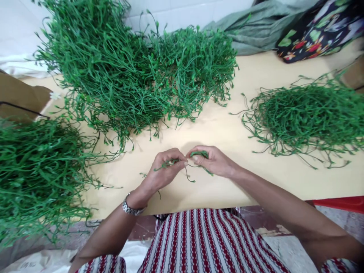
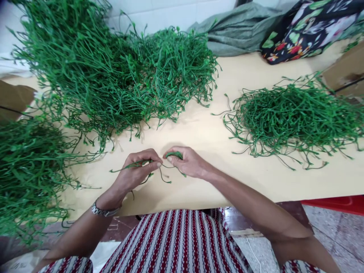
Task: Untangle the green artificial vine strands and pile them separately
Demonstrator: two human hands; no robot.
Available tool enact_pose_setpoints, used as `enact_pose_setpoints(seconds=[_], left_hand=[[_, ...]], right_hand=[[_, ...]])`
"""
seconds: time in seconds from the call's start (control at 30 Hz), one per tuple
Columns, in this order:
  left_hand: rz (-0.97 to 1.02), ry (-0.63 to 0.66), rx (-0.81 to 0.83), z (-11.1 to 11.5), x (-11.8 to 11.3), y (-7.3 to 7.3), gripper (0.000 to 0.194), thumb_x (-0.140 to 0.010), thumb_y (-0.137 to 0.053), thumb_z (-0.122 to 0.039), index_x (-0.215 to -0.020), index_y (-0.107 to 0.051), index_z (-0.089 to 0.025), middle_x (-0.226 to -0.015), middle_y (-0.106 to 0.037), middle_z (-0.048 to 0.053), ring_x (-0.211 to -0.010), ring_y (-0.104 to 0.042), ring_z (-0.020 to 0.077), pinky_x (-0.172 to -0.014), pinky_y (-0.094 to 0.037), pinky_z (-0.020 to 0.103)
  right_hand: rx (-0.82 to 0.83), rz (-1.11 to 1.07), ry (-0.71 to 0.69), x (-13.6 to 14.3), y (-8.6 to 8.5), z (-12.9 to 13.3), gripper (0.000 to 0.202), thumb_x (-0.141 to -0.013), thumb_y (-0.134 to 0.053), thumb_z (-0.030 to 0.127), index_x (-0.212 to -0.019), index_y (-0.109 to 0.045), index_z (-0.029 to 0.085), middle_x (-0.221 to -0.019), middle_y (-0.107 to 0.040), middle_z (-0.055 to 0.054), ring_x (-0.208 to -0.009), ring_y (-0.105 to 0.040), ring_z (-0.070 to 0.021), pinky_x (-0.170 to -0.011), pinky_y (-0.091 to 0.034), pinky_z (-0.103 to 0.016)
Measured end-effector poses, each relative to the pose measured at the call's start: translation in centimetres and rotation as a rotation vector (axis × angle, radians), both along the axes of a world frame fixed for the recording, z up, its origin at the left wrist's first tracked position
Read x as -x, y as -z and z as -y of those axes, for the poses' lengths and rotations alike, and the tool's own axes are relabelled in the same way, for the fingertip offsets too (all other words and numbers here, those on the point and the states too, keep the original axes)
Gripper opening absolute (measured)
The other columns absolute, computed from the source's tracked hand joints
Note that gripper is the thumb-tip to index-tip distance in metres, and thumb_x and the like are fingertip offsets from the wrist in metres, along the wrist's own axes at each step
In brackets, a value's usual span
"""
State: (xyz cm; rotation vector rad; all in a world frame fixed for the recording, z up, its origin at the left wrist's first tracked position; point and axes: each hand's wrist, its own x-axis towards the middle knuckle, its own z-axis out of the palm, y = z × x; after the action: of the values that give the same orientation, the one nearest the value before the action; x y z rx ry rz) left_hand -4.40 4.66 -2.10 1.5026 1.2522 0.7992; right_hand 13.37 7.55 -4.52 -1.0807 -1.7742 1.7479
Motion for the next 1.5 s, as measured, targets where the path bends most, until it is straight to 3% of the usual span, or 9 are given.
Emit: enact_pose_setpoints(seconds=[0.07,0.17,0.33,0.57,0.93,1.03,1.13,1.27,1.5], left_hand=[[0.016,-0.046,-0.15,0.3,-0.3,0.4,0.012,-0.075,-0.058,-0.019,-0.066,-0.064,-0.014,-0.063,-0.053,0.001,-0.058,-0.048,0.0099,-0.054,-0.037,0.022],[-0.002,-0.104,-0.294,0.7,-0.7,0.7,0.011,-0.076,-0.059,-0.019,-0.068,-0.067,-0.017,-0.063,-0.05,0.001,-0.056,-0.047,0.0096,-0.051,-0.036,0.021],[0.086,-0.144,-0.267,1.1,-1.0,0.8,0.01,-0.075,-0.062,-0.023,-0.075,-0.071,-0.019,-0.065,-0.054,0.002,-0.059,-0.051,0.0106,-0.05,-0.038,0.022],[0.236,-0.028,-0.031,1.2,-0.5,0.7,0.01,-0.074,-0.064,-0.021,-0.079,-0.072,-0.017,-0.065,-0.061,0.003,-0.056,-0.052,0.0102,-0.051,-0.039,0.023],[0.684,-0.159,0.345,0.8,-1.0,0.5,0.019,-0.065,-0.07,-0.029,-0.059,-0.062,-0.013,-0.048,-0.059,0.001,-0.038,-0.052,0.0118,-0.039,-0.041,0.025],[0.507,-0.118,0.332,1.1,0.0,-1.3,0.017,-0.066,-0.07,-0.028,-0.062,-0.064,-0.013,-0.046,-0.054,-0.001,-0.04,-0.049,0.0099,-0.041,-0.04,0.023],[0.236,-0.144,0.16,2.3,1.9,-5.0,0.011,-0.07,-0.066,-0.027,-0.074,-0.069,-0.017,-0.054,-0.058,0.002,-0.047,-0.051,0.0122,-0.041,-0.039,0.025],[-0.029,-0.467,-0.255,4.1,5.8,-9.9,0.015,-0.069,-0.064,-0.016,-0.078,-0.07,-0.027,-0.063,-0.061,0.002,-0.052,-0.053,0.0157,-0.042,-0.039,0.029],[-0.342,-0.729,-0.709,4.9,16.1,-14.5,0.012,-0.065,-0.063,-0.011,-0.073,-0.069,-0.017,-0.058,-0.059,0.0,-0.05,-0.054,0.0131,-0.046,-0.04,0.027]], right_hand=[[0.235,-0.163,0.033,0.8,0.5,0.6,0.035,-0.076,-0.055,0.044,-0.091,-0.055,0.012,-0.056,-0.043,0.005,-0.044,-0.033,-0.0048,-0.041,-0.025,-0.019],[0.422,-0.357,0.083,1.5,0.8,1.5,0.039,-0.066,-0.067,0.048,-0.078,-0.054,0.012,-0.054,-0.044,0.005,-0.045,-0.036,-0.0041,-0.041,-0.024,-0.018],[0.552,-0.453,0.163,1.7,0.6,2.1,0.036,-0.06,-0.074,0.041,-0.067,-0.052,0.013,-0.051,-0.044,0.006,-0.043,-0.036,-0.0033,-0.04,-0.024,-0.018],[0.539,-0.445,0.102,1.1,0.9,2.0,0.037,-0.059,-0.074,0.041,-0.063,-0.05,0.013,-0.049,-0.041,0.007,-0.039,-0.029,-0.002,-0.038,-0.019,-0.018],[0.147,-0.376,-0.265,-0.1,0.2,1.6,0.033,-0.075,-0.06,0.043,-0.07,-0.055,0.011,-0.062,-0.047,0.002,-0.056,-0.04,-0.0069,-0.054,-0.031,-0.022],[0.115,-0.317,-0.225,-0.3,0.0,1.5,0.033,-0.079,-0.056,0.044,-0.074,-0.053,0.012,-0.064,-0.046,0.001,-0.057,-0.039,-0.0073,-0.054,-0.031,-0.022],[0.056,-0.298,-0.167,-0.7,0.0,1.2,0.03,-0.083,-0.051,0.042,-0.076,-0.053,0.013,-0.072,-0.047,-0.001,-0.063,-0.042,-0.0089,-0.058,-0.034,-0.023],[0.088,-0.304,-0.004,-1.2,0.5,1.1,0.024,-0.085,-0.049,0.038,-0.079,-0.054,0.016,-0.085,-0.055,-0.005,-0.078,-0.054,-0.0144,-0.07,-0.041,-0.027],[0.129,-0.064,0.127,-0.9,1.9,1.8,0.023,-0.079,-0.053,0.043,-0.078,-0.056,0.021,-0.063,-0.056,-0.004,-0.058,-0.054,-0.0156,-0.054,-0.043,-0.026]])
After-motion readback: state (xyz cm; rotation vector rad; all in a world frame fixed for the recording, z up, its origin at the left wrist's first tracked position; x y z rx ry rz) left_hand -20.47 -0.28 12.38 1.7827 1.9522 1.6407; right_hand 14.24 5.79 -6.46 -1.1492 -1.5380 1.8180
